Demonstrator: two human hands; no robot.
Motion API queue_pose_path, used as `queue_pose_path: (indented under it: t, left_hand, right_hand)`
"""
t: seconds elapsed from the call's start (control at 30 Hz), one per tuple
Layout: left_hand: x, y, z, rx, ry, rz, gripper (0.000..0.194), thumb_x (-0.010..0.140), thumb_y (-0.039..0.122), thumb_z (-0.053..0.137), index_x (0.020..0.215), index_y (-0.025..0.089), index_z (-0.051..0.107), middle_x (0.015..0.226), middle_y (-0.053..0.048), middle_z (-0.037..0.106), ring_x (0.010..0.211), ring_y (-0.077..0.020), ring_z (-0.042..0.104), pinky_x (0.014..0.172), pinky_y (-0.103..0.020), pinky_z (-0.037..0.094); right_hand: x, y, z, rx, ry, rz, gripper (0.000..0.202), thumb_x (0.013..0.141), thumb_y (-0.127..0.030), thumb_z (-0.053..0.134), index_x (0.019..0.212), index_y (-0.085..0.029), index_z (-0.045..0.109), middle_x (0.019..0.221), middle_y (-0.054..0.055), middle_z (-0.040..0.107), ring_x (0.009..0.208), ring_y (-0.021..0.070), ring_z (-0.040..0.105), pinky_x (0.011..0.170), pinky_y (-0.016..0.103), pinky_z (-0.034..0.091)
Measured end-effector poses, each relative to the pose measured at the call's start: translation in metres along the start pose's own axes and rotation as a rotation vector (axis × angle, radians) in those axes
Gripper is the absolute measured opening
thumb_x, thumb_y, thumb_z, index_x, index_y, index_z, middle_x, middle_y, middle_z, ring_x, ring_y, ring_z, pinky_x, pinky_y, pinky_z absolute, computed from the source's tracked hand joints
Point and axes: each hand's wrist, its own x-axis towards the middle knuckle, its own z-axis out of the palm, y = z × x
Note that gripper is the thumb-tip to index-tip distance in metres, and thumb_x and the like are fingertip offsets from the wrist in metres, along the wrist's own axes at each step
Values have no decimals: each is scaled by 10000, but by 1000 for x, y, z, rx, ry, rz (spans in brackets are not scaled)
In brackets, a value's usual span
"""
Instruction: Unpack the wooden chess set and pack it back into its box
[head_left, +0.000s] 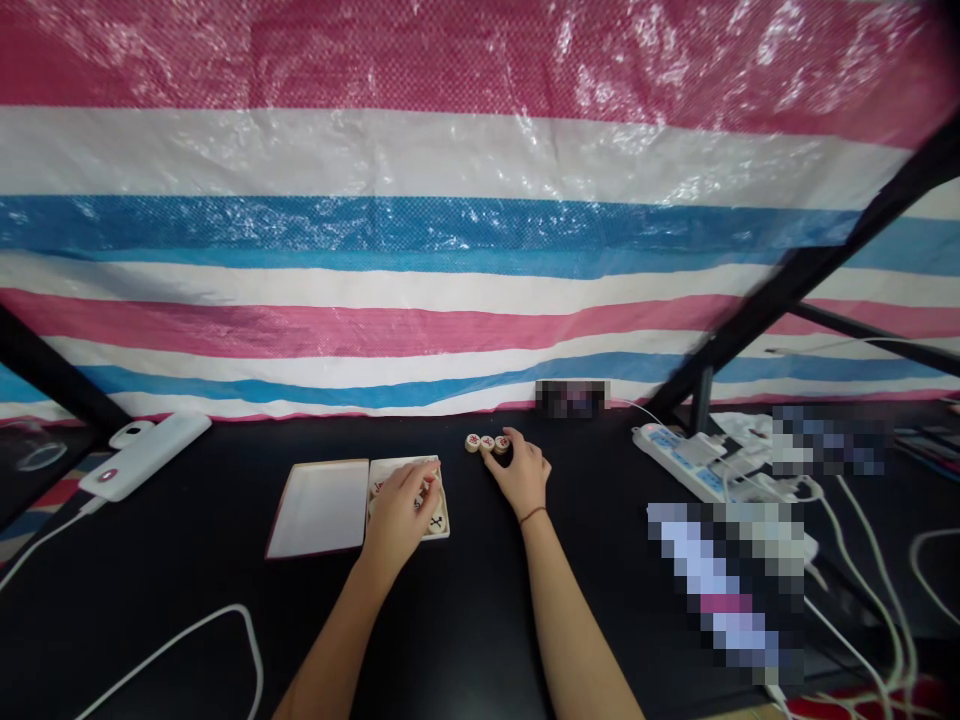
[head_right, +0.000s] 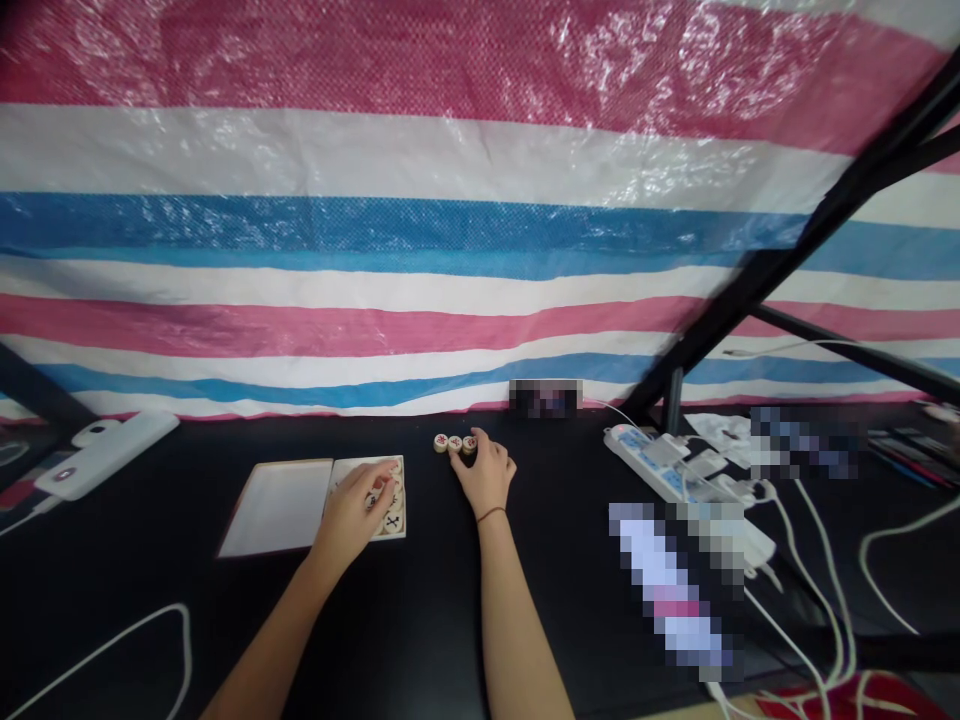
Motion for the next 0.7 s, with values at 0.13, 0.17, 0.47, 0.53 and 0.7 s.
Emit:
queue_pose_path:
  t: [0.13,0.17,0.47,0.53,0.7]
  left_hand:
    - [0,0,2,-10,-20,10,257,920,253,439,1118,231,601,969,-47,681,849,-170,632,829,-323,507]
    - [-1,0,2,-15,-24,15,256,920,253,439,1116,227,602,964,-48,680,846,-168,632,824,-321,508]
    - [0,-1,2,-37,-45,3,259,916,255,429,1099,233,611,988,-54,686,858,-175,632,826,-334,507]
    - [0,-1,2,-42,-52,0,260,916,255,429,1095,231,616,988,-54,688,854,-173,633,821,-330,506]
    - [1,-3,-2,-12,-36,-4,258,907,261,443,1081,236,632,996,-56,698,886,-189,637,824,-332,490]
  right_hand:
    - [2,1,2,12,-1,21,430,785,-473,578,1135,-222,579,1002,79,663,1010,262,542,865,405,330]
    - [2,2,2,17,-6,24,428,783,-462,582,1139,-224,577,1007,77,662,1013,261,544,865,405,330]
    - [3,9,-1,44,-37,28,236,791,-254,562,1023,-221,588,979,37,677,998,232,570,849,372,349]
    - [4,9,0,41,-32,26,205,803,-273,557,998,-223,594,969,37,677,989,232,569,839,366,349]
    - [5,12,1,74,-18,19,245,800,-299,558,1030,-223,593,975,48,683,986,237,568,852,379,359]
